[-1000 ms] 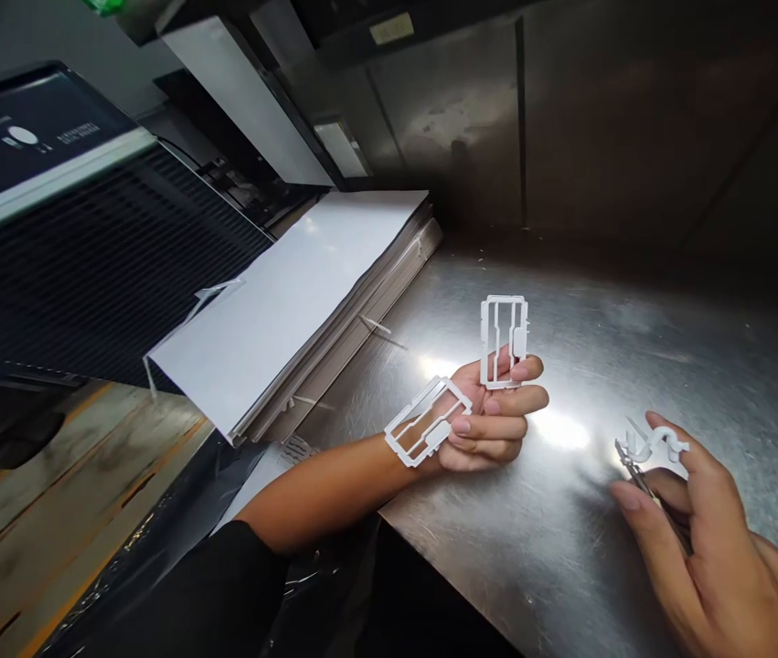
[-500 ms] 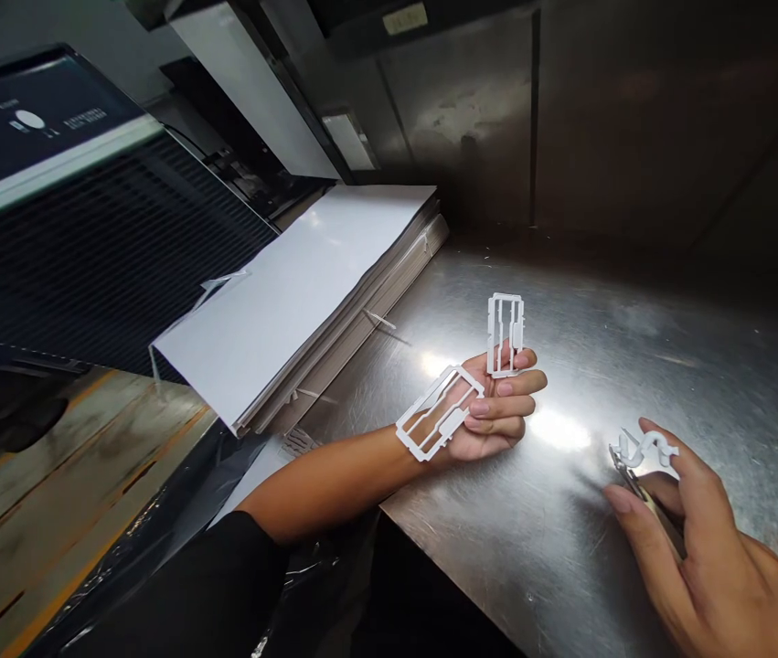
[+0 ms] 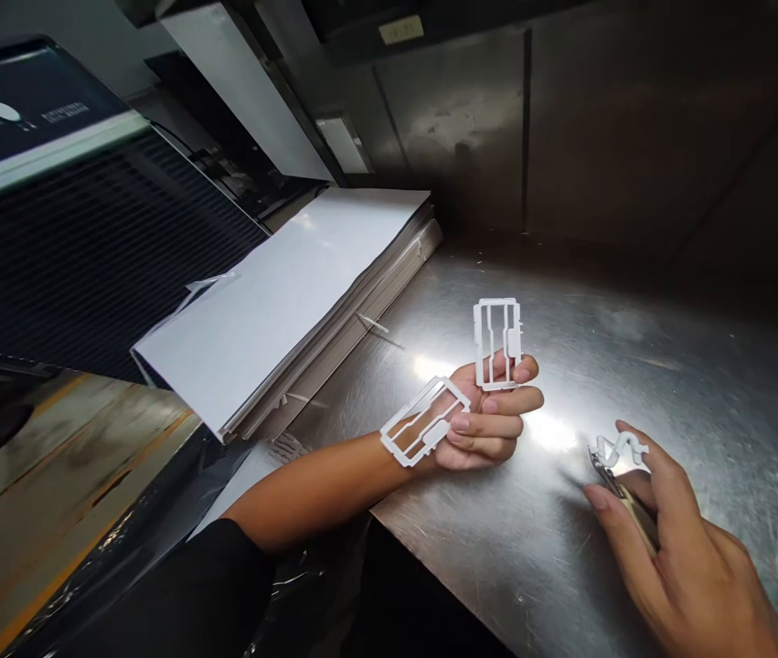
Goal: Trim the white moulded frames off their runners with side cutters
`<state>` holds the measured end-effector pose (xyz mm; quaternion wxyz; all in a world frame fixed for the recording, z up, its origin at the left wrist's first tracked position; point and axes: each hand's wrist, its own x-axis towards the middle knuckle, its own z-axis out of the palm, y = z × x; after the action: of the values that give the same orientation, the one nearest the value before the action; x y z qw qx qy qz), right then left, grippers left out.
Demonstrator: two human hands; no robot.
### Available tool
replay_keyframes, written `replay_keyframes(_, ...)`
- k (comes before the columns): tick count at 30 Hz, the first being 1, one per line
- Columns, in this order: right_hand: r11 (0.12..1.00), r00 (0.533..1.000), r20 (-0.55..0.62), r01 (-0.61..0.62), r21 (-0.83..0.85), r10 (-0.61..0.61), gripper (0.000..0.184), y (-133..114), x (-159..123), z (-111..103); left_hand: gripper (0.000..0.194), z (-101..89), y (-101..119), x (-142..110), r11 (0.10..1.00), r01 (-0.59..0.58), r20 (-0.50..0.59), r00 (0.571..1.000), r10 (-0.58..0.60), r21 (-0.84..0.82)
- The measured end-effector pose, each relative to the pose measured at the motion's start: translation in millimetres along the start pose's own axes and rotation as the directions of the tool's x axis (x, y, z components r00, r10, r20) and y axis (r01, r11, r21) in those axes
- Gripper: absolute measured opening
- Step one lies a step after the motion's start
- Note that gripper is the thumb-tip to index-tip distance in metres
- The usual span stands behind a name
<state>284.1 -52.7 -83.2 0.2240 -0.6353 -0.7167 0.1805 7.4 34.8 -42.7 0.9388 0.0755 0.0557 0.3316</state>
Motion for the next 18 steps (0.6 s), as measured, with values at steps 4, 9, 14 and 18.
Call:
replay_keyframes(4, 0.993, 0.997, 0.006, 0.077, 0.086, -0.078, 0.071, -2.0, 0.9, -1.1, 0.085, 1.4, -0.9, -3.5, 0.997, 0.068, 0.065, 0.995, -0.071, 0.036)
replay_keyframes(9, 0.986, 0.994, 0.013, 0.105, 0.130, -0.108, 0.064, -5.0, 2.8, -3.3, 0.052, -1.7, -2.1, -6.4, 0.992, 0.102, 0.048, 0.993, -0.106, 0.081)
replay_keyframes(14, 0.979, 0.991, 0.052, 0.112, 0.171, -0.122, 0.066, -5.4, 4.0, -4.6, 0.038, 4.2, -2.1, -5.7, 0.988, 0.116, -0.059, 0.992, -0.111, 0.103)
replay_keyframes(18, 0.977, 0.990, 0.067, 0.109, 0.183, -0.123, 0.064, -5.2, 4.7, -3.5, 0.037, 5.9, -1.8, -5.0, 0.987, 0.117, -0.084, 0.991, -0.108, 0.110)
